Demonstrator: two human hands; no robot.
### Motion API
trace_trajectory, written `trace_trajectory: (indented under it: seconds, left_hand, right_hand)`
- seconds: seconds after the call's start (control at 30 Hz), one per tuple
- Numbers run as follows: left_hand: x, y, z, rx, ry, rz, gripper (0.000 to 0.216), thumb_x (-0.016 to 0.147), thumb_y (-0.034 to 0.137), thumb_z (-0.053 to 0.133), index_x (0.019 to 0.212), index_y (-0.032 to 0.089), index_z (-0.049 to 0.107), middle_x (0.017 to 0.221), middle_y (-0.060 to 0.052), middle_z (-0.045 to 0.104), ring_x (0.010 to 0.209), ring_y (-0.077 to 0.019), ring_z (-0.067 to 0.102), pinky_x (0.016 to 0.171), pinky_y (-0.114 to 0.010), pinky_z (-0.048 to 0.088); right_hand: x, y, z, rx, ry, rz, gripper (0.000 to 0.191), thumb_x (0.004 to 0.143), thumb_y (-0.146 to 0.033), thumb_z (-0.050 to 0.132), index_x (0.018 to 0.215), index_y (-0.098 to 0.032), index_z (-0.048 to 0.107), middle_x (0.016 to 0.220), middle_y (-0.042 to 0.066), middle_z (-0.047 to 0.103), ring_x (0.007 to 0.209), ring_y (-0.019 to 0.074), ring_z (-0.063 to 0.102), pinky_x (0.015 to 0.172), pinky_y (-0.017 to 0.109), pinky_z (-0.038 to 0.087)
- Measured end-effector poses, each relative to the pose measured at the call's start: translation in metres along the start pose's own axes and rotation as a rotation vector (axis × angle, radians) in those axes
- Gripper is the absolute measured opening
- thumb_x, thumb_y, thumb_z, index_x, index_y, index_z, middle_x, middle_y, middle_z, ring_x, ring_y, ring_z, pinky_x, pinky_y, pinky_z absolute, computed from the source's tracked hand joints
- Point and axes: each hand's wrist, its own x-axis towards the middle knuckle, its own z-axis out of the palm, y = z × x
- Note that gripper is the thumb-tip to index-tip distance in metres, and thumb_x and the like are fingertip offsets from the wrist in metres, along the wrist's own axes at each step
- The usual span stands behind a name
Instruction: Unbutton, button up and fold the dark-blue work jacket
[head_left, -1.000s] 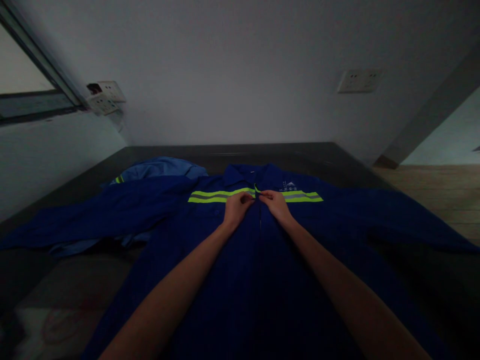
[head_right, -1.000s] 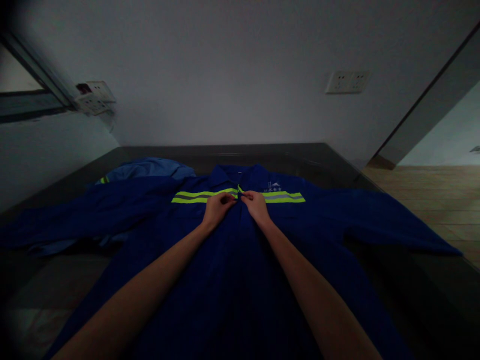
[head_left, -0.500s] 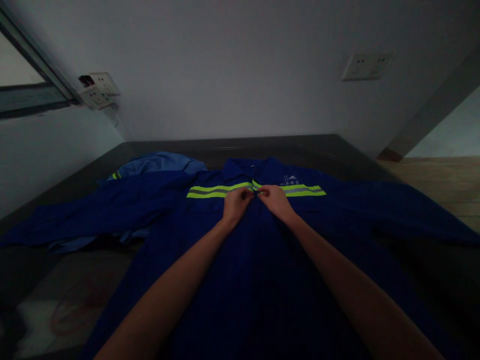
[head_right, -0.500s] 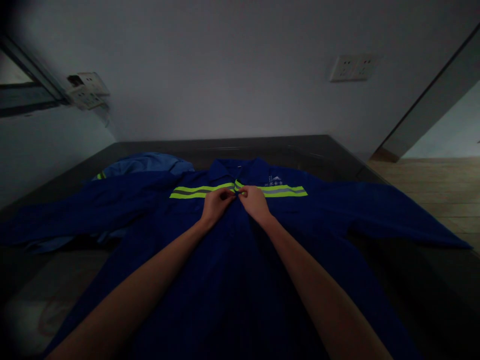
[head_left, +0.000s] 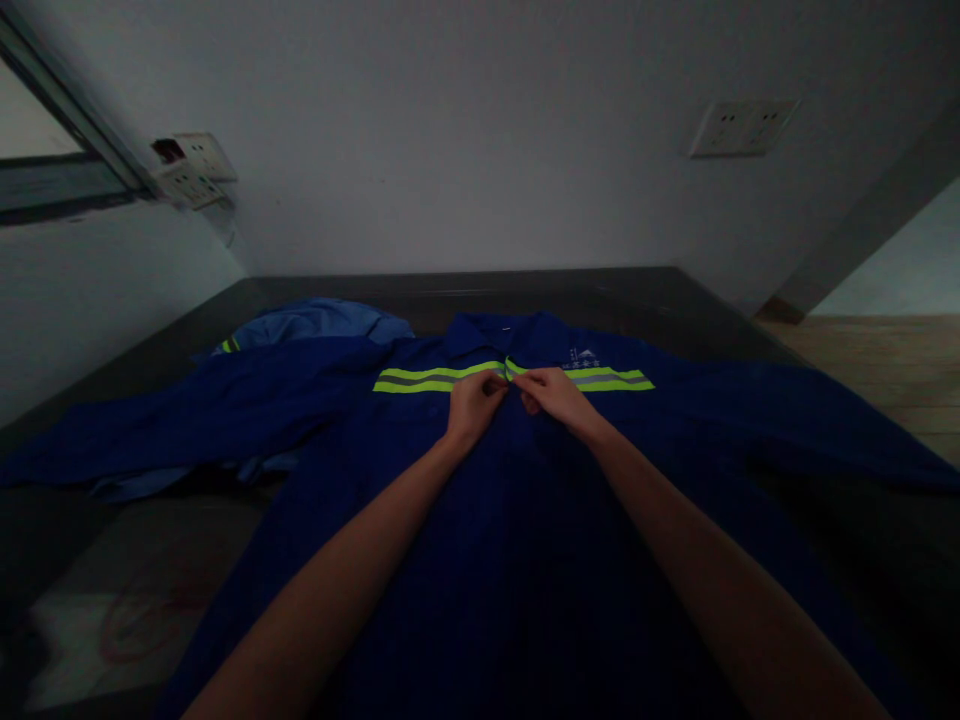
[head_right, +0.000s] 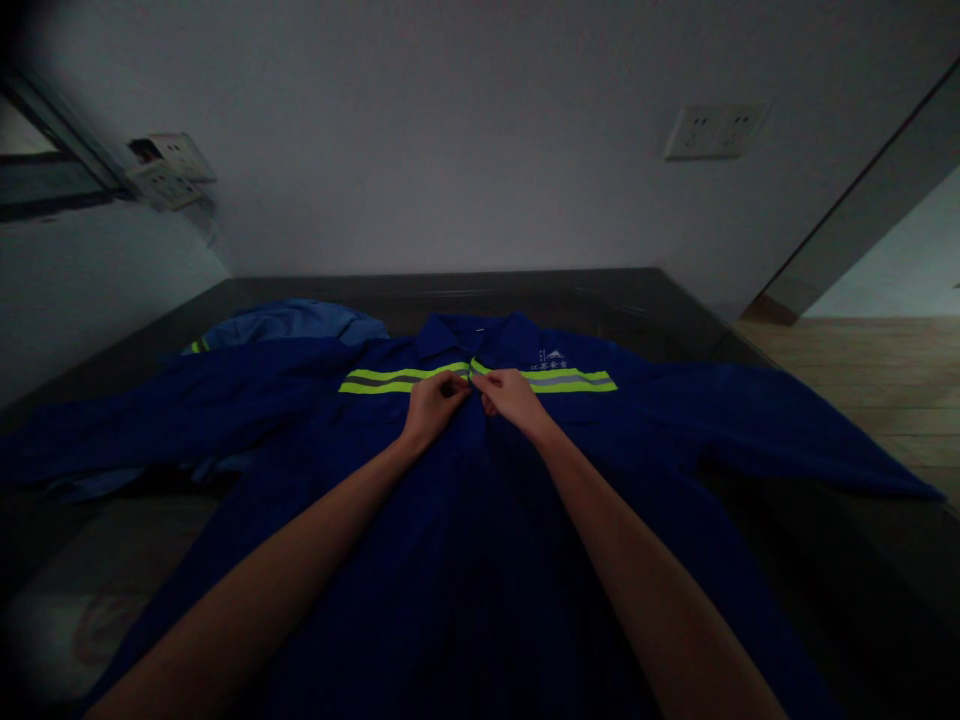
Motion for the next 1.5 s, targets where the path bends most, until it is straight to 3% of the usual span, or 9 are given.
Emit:
trace_trajectory:
  seconds: [0.1, 0.33, 0.83, 1.0, 1.17, 1.33, 1.5]
  left_hand:
    - [0.001, -0.004, 0.002, -0.086, -0.001, -0.038, 0.011, 0.072, 0.01, 0.064, 0.08, 0.017, 0.064, 0.07, 0.002, 0.067, 0.066, -0.013, 0.064, 0.061, -0.021, 0.046]
    - [0.004, -0.007, 0.002, -0.197, -0.039, -0.076, 0.016, 0.069, 0.007, 0.062, 0.08, 0.017, 0.058, 0.07, 0.003, 0.065, 0.067, -0.0128, 0.063, 0.065, -0.022, 0.048]
    - [0.006, -0.005, -0.004, -0.051, -0.111, -0.011, 0.022, 0.065, 0.001, 0.057, 0.071, 0.018, 0.046, 0.064, 0.006, 0.054, 0.062, -0.0112, 0.052, 0.059, -0.021, 0.038]
    - [0.01, -0.002, -0.005, -0.103, -0.124, -0.052, 0.021, 0.067, -0.001, 0.055, 0.078, 0.017, 0.051, 0.071, 0.003, 0.059, 0.068, -0.0116, 0.058, 0.062, -0.02, 0.042]
    - [0.013, 0.005, -0.011, -0.007, -0.146, -0.153, 0.017, 0.076, 0.012, 0.059, 0.093, 0.015, 0.06, 0.075, -0.002, 0.067, 0.069, -0.015, 0.063, 0.063, -0.023, 0.044]
    - [0.013, 0.009, -0.012, 0.101, -0.168, -0.132, 0.01, 0.079, 0.02, 0.06, 0.076, 0.014, 0.067, 0.074, -0.005, 0.07, 0.069, -0.0174, 0.063, 0.063, -0.025, 0.043]
    - [0.013, 0.004, -0.009, 0.036, -0.17, -0.176, 0.011, 0.077, 0.019, 0.062, 0.077, 0.012, 0.071, 0.075, -0.005, 0.072, 0.07, -0.0168, 0.064, 0.06, -0.023, 0.041]
  right_hand:
    - [0.004, 0.005, 0.0, 0.049, -0.004, 0.002, 0.028, 0.09, -0.021, 0.044, 0.085, -0.01, 0.069, 0.059, 0.004, 0.067, 0.049, 0.0122, 0.061, 0.052, 0.022, 0.048]
    - [0.013, 0.017, 0.0, 0.0, 0.044, -0.102, 0.009, 0.068, -0.01, 0.067, 0.075, -0.015, 0.07, 0.066, 0.002, 0.07, 0.063, 0.0153, 0.064, 0.059, 0.022, 0.047]
    - [0.009, 0.02, 0.009, -0.063, 0.081, -0.259, 0.007, 0.072, -0.011, 0.066, 0.077, -0.016, 0.065, 0.068, 0.001, 0.066, 0.064, 0.015, 0.06, 0.061, 0.024, 0.042]
    - [0.007, 0.016, 0.008, -0.099, 0.099, -0.279, 0.008, 0.072, -0.01, 0.067, 0.074, -0.016, 0.062, 0.067, 0.0, 0.063, 0.063, 0.0142, 0.059, 0.06, 0.023, 0.04]
    - [0.007, 0.014, 0.009, -0.128, 0.121, -0.262, 0.011, 0.071, -0.011, 0.068, 0.069, -0.016, 0.059, 0.064, -0.002, 0.062, 0.062, 0.0135, 0.058, 0.058, 0.022, 0.039]
    - [0.005, 0.012, 0.012, -0.194, 0.156, -0.246, 0.011, 0.073, -0.011, 0.066, 0.069, -0.016, 0.059, 0.069, 0.0, 0.063, 0.067, 0.014, 0.059, 0.062, 0.023, 0.041]
    - [0.001, 0.007, 0.013, -0.328, 0.155, -0.245, 0.009, 0.077, -0.011, 0.063, 0.071, -0.016, 0.06, 0.076, 0.002, 0.064, 0.072, 0.0153, 0.059, 0.068, 0.025, 0.042]
